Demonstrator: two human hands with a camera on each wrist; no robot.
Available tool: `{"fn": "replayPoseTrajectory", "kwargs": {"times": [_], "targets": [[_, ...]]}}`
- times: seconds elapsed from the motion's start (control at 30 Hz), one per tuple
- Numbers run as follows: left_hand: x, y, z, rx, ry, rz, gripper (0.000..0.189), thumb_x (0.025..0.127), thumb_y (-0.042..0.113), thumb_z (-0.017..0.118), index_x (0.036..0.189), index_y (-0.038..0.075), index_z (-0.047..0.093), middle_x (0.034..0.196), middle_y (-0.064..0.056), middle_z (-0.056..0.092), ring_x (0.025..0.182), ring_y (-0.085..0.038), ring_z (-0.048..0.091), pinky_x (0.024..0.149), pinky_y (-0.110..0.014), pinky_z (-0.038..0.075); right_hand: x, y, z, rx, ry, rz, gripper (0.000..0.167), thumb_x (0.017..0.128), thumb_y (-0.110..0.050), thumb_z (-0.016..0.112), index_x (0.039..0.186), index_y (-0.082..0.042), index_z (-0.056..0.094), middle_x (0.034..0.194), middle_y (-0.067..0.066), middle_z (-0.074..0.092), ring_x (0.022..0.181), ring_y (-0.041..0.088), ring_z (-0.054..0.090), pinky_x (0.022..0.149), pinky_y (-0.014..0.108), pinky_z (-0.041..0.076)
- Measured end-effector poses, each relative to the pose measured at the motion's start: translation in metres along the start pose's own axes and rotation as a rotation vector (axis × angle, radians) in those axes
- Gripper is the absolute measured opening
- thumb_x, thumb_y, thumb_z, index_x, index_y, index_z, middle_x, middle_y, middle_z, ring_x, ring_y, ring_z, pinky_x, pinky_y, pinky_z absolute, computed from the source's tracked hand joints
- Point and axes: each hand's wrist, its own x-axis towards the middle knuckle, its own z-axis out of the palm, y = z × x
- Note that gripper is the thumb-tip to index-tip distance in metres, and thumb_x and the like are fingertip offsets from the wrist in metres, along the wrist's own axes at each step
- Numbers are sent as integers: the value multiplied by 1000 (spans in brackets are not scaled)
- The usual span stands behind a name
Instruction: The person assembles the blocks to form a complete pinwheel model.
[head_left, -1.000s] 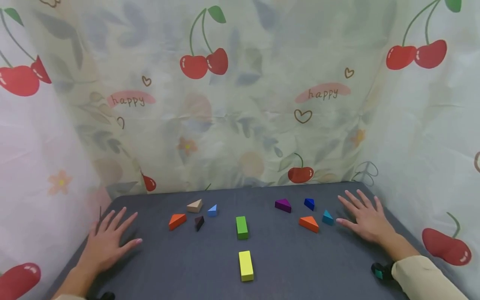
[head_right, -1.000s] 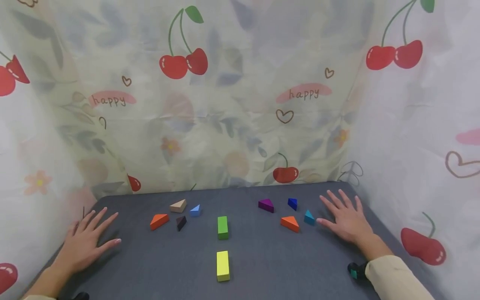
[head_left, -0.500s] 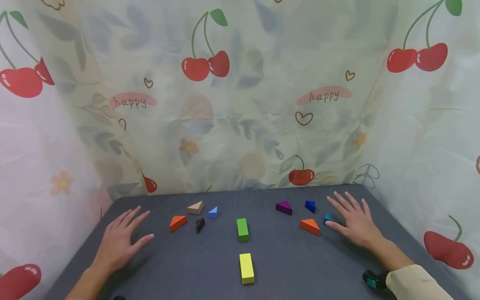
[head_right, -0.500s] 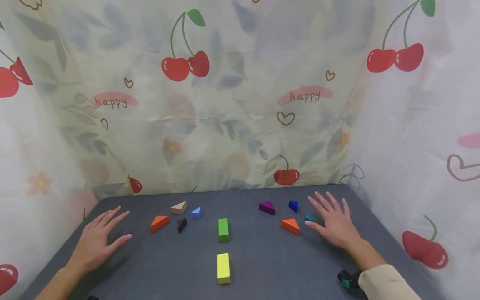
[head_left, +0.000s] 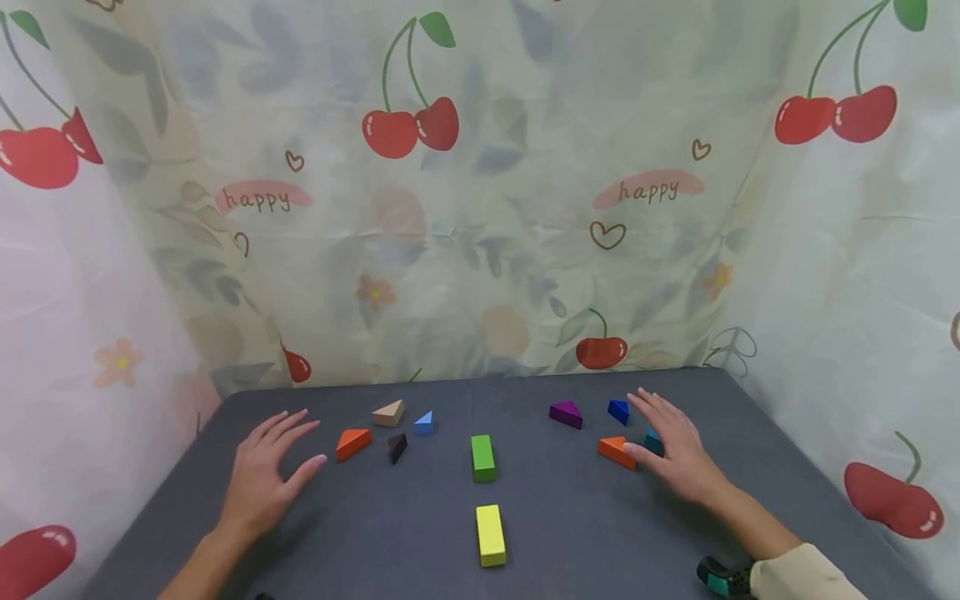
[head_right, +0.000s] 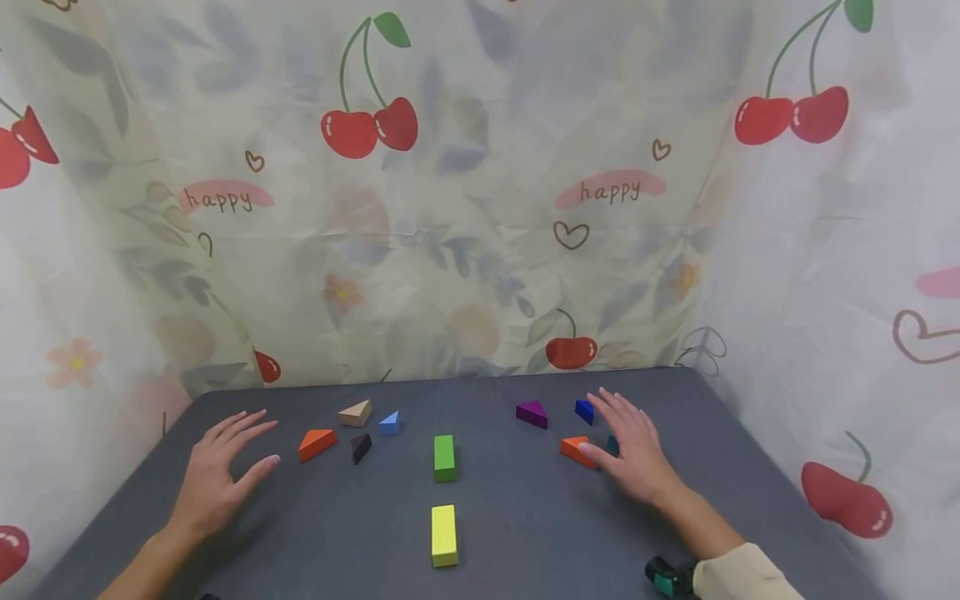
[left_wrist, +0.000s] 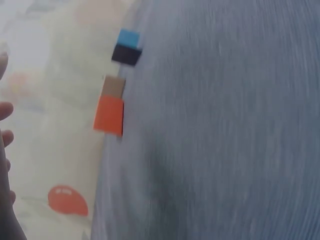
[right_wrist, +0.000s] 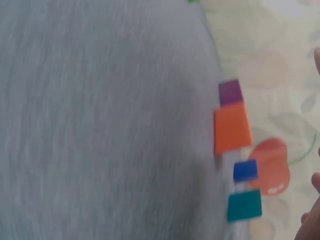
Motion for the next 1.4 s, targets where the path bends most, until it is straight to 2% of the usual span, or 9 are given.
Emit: {"fn": "replayPoseTrajectory", "kwargs": {"times": [0.3,0.5,0.6,0.73,0.9,1.0,1.1,1.3,1.4], "targets": [[9,32,12,-196,23,-61,42,86,21,74,125,10,64,135,-14,56,129,-39,40,97,-69,24,4,-30,8,171,26,-32,66,91,-25,69,149,-16,39,153,14,34,137,39,29,98,68,28],[14,49,19,-288,21,-91,38,89,20,72,126,12,64,134,-11,57,126,-33,44,98,-65,29,7,-44,17,229,40,-33,63,91,-22,70,147,-15,42,143,13,46,122,34,49,89,57,45],[15,54,23,-316,-4,-135,37,90,21,72,126,14,64,131,-10,60,123,-31,47,97,-62,33,9,-48,23,297,17,-16,63,91,-21,69,148,-16,41,141,11,49,118,32,54,87,54,48],[16,61,26,-365,-69,-220,37,91,24,71,126,15,64,126,-9,62,116,-30,52,94,-58,40,11,-53,30,365,-27,-10,63,93,-18,68,148,-15,39,143,12,48,122,31,53,91,53,47],[18,67,31,-408,-138,-289,37,92,27,70,127,16,64,125,-7,61,107,-30,56,86,-47,50,11,-59,38,420,-54,-37,61,93,-15,66,147,-12,39,135,12,55,117,33,57,89,51,48],[20,70,36,-425,-146,-283,36,91,24,72,125,14,65,126,-7,61,109,-30,57,88,-49,50,11,-63,45,457,-64,-79,60,93,-13,67,147,-13,41,131,9,58,111,36,59,87,47,50],[21,72,42,-435,-138,-243,35,88,19,74,121,11,67,126,-7,62,109,-28,58,91,-52,47,10,-68,51,480,-85,-106,59,93,-13,67,146,-13,41,128,9,60,108,36,59,86,45,50],[25,80,54,-464,-128,-153,35,83,11,78,117,7,69,118,-3,66,108,-27,59,88,-51,46,8,-77,59,512,-143,-64,60,92,-11,67,146,-15,41,126,16,61,110,35,59,88,48,48],[27,84,59,-513,-158,-159,36,83,12,78,118,8,68,116,-2,67,107,-31,58,89,-53,45,8,-81,62,514,-172,-56,60,93,-12,66,147,-16,40,126,17,61,112,35,59,89,50,47]]}}
